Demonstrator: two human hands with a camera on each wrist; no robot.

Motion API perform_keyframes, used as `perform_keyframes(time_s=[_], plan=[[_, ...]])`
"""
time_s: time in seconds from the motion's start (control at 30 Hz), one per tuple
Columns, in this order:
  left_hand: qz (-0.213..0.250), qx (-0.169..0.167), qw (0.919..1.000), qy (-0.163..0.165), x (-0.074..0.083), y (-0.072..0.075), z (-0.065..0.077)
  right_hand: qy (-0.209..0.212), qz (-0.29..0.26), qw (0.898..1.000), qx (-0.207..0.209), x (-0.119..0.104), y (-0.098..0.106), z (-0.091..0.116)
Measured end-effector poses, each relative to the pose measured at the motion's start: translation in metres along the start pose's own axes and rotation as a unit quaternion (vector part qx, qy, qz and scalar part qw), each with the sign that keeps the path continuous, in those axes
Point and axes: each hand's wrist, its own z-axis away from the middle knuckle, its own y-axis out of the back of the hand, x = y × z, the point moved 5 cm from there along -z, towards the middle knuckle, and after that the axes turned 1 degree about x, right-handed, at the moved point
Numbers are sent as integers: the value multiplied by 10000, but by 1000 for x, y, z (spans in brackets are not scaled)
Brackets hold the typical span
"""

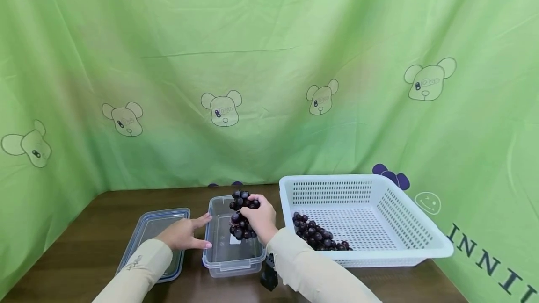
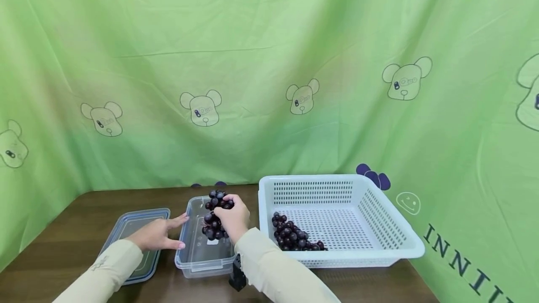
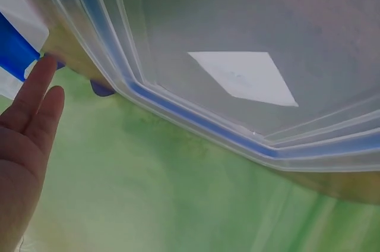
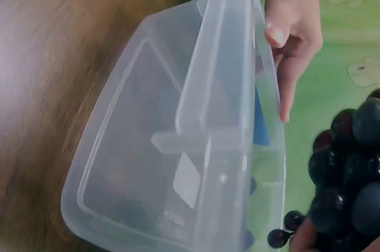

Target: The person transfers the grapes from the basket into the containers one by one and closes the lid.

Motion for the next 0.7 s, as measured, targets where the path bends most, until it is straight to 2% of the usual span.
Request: perform_keyframes(time_s=[0.33,0.47,0.57,0.7], plan=[[-58,-70,9999,90,2,1,-3,-30,321,9982,-514,5,-5,8],[-137,-46,9999,64,2,5,-5,221,528,9957,-727,3,-6,6],[-116,-18,9999,64,2,5,-7,693,1088,9873,-924,1,-7,5],[-113,-9,9999,20,4,2,-9,1250,1832,9683,-1150,0,-7,6]])
